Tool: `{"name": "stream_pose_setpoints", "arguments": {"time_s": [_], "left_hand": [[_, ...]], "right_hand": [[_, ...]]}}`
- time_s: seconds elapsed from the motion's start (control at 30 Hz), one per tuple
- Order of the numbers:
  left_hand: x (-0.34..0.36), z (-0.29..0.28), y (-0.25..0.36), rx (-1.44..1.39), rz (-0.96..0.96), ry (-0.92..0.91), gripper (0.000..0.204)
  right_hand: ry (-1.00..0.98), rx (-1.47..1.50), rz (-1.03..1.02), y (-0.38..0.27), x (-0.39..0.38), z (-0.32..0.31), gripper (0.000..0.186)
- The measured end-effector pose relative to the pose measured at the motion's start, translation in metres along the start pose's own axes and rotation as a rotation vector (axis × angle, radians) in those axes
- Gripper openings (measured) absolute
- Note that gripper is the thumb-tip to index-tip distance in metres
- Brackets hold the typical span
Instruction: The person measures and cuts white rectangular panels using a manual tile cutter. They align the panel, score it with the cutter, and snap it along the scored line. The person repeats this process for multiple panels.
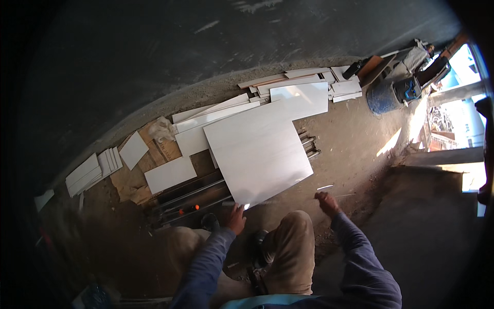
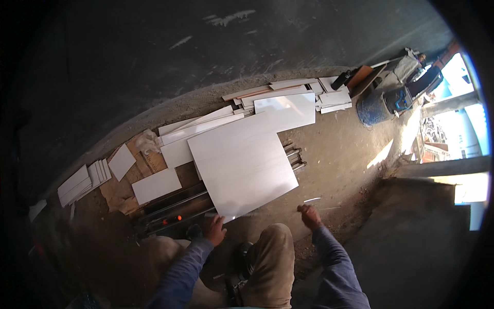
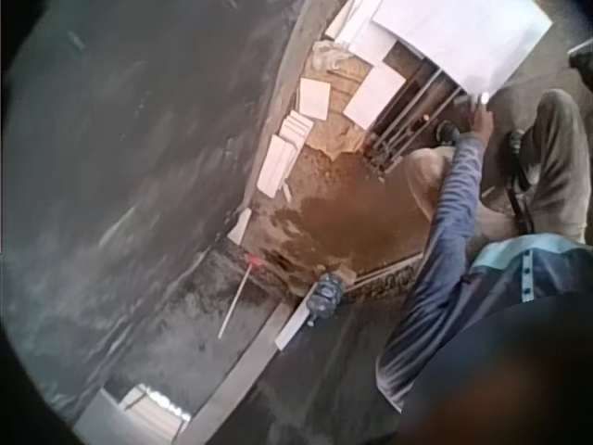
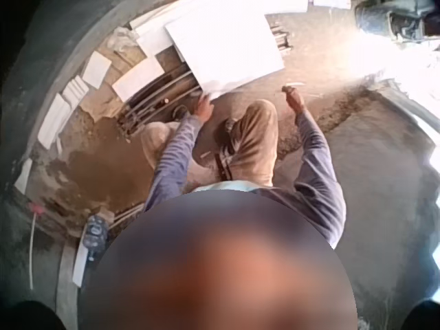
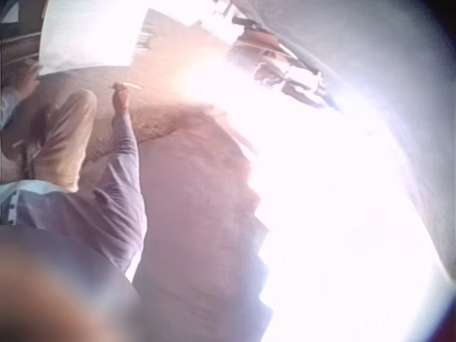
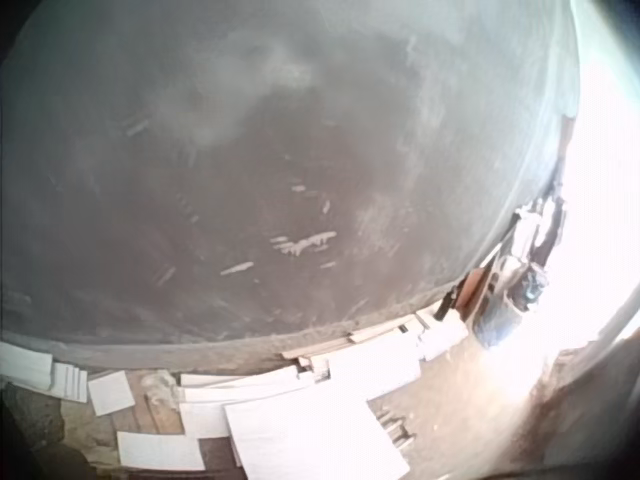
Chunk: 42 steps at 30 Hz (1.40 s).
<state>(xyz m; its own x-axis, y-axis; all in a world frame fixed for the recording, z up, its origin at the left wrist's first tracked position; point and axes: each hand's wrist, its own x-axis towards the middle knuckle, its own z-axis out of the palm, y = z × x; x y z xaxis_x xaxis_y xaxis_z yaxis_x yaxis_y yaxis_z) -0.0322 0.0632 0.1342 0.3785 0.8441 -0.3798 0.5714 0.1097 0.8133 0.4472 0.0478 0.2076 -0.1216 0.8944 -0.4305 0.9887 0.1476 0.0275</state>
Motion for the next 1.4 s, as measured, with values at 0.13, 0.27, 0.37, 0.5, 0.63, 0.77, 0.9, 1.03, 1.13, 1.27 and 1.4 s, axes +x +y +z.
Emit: {"name": "stream_pose_setpoints", "arguments": {"time_s": [0.13, 0.27, 0.37, 0.5, 0.63, 0.77, 0.9, 1.03, 1.13, 1.27, 1.4], "left_hand": [[0.011, -0.059, 0.044, -0.133, -0.006, 0.253, 0.053], [0.024, -0.114, 0.055, -0.391, -0.111, 0.245, 0.039], [0.025, -0.141, 0.05, -0.359, -0.273, 0.274, 0.039], [0.01, -0.136, 0.049, -0.179, -0.352, 0.353, 0.041], [0.004, -0.085, 0.044, -0.346, -0.443, 0.182, 0.049], [0.05, -0.011, -0.004, -0.29, -0.506, 0.315, 0.052], [0.111, 0.035, -0.079, -0.058, -0.402, 0.434, 0.068], [0.14, 0.064, -0.102, -0.148, -0.541, 0.711, 0.074], [0.152, 0.077, -0.086, -0.222, -0.763, 0.803, 0.075], [0.164, 0.097, -0.066, 0.054, -0.768, 1.041, 0.064], [0.158, 0.104, -0.062, -0.035, -0.645, 1.233, 0.055]], "right_hand": [[0.156, 0.353, 0.138, 0.057, 0.019, -0.115, 0.019], [0.226, 0.275, 0.231, 0.125, 0.067, -0.161, 0.019], [0.301, 0.215, 0.121, 0.196, 0.134, -0.162, 0.019], [0.251, 0.206, 0.081, 0.274, 0.234, -0.167, 0.01], [0.503, 0.007, 0.016, 0.279, 0.296, -0.128, 0.043], [0.185, 0.046, -0.446, 0.232, 0.325, -0.026, 0.027], [0.096, 0.615, -0.098, 0.156, 0.331, 0.081, 0.04], [0.392, 0.552, 0.226, 0.115, 0.358, 0.126, 0.051], [0.175, 0.475, 0.266, 0.128, 0.37, 0.118, 0.05], [0.098, 0.713, 0.152, 0.134, 0.376, 0.103, 0.046], [0.201, 0.745, 0.114, 0.121, 0.367, 0.103, 0.048]]}}
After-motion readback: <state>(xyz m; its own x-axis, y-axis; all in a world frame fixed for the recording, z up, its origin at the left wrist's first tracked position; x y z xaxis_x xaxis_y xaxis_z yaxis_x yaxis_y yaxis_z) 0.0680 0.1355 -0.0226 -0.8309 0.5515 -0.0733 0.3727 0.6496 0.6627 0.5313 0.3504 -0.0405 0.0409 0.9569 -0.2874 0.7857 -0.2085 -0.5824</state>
